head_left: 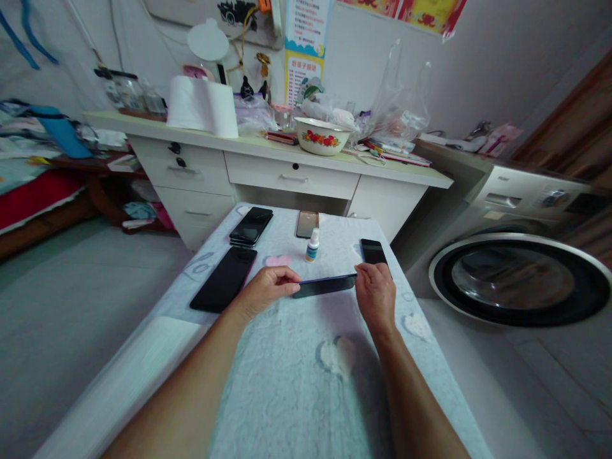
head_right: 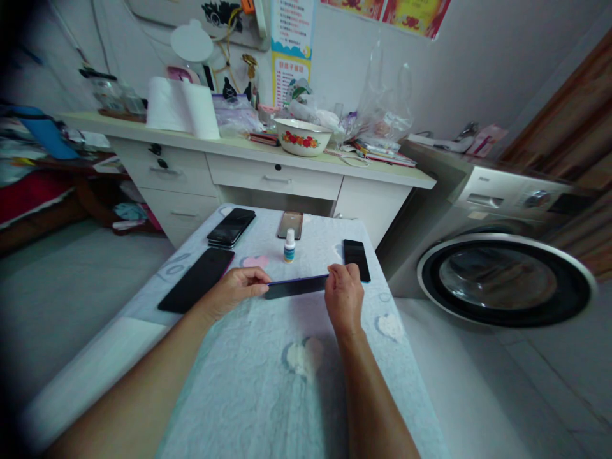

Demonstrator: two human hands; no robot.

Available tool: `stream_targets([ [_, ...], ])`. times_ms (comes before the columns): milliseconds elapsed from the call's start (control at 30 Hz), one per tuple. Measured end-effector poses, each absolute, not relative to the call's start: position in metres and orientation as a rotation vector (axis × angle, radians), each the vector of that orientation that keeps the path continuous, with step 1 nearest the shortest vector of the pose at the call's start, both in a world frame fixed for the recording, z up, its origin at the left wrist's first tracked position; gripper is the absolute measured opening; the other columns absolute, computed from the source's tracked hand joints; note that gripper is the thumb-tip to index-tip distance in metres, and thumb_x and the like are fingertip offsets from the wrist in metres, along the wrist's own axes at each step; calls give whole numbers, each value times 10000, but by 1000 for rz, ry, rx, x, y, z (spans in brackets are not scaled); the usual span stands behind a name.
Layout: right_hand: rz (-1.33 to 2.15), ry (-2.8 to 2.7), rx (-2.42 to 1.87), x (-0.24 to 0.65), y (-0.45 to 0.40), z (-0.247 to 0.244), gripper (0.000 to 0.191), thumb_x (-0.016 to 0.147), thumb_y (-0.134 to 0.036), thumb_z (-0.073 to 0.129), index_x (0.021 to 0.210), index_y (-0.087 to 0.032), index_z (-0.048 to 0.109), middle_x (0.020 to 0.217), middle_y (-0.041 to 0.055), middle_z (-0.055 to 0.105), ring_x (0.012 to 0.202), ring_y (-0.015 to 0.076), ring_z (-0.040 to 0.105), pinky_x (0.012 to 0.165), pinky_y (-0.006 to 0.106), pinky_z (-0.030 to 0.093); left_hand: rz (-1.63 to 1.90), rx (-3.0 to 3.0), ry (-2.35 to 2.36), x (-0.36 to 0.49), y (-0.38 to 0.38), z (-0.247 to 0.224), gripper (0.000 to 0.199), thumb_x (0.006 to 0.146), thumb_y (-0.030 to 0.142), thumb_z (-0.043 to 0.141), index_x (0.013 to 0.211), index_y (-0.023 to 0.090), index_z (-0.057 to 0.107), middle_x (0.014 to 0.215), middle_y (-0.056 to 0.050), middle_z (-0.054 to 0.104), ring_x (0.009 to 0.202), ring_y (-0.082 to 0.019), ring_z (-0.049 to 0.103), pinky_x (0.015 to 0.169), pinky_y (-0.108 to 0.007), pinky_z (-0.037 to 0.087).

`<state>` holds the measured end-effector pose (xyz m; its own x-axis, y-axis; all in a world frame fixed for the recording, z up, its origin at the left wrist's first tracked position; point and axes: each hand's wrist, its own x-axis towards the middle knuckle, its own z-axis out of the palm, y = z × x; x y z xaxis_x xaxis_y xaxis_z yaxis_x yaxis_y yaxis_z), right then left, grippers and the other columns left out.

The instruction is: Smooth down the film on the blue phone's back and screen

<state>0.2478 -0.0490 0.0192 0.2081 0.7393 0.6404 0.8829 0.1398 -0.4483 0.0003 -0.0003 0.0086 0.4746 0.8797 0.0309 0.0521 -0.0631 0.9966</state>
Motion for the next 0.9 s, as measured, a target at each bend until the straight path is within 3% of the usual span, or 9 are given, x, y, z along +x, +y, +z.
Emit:
stream_targets([
  [900, -23, -1851, -1408, 186, -61, 21, 253, 889, -163, 418, 996, -207, 644, 898, 50, 518, 772, 145, 537, 703, 256, 462, 814, 1526, 853, -1, 4, 4, 210, 700, 294, 713, 830, 136, 665, 699, 10, 605, 659, -113, 535, 637, -232, 401],
])
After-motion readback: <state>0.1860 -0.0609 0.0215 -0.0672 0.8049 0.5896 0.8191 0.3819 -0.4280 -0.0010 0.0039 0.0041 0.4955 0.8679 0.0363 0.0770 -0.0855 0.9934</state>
